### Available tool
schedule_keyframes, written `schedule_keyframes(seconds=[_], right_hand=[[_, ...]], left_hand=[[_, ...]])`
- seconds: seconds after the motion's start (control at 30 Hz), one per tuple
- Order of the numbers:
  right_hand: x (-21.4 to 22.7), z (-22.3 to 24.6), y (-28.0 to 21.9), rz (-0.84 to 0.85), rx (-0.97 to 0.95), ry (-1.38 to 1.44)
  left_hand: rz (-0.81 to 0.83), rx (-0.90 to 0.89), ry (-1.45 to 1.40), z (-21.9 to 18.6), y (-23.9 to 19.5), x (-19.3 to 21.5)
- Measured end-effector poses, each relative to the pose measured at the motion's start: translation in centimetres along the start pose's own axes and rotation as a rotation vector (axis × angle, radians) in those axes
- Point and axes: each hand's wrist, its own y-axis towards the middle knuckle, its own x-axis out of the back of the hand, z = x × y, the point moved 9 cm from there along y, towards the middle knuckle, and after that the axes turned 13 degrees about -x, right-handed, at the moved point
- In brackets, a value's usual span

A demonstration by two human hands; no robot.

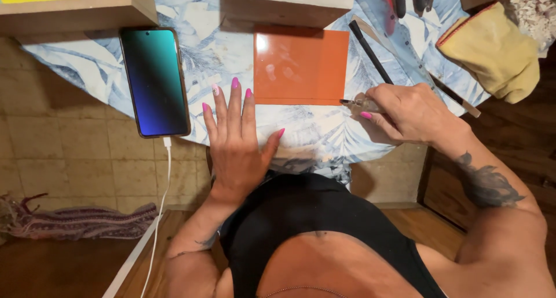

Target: Measuring, marking, and cutting a piece of orange material using a ruler, pen, and hand tools

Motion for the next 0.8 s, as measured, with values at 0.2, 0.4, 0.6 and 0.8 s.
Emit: schedule_keyframes(seconds=[0.2,0.4,0.6,0.8], right_hand=[[-0.25,-0.32,0.06,0.027,-0.006,0.029],[-0.07,0.08,0.26,0.026,-0.013,0.029],[-0.19,0.04,-0.03,0.035,-0.012,0.011],[-0.6,-0.25,0.03,0.054,-0.024,-0.012]], left_hand=[[0.037,0.012,-0.038,0.33,-0.18,-0.62],[0.052,0.02,-0.041,0.49,-0.35,-0.86],[0.063,0.018,-0.039,0.49,-0.49,-1.04],[0.053,0.011,-0.065,0.44,-0.4,-0.77]])
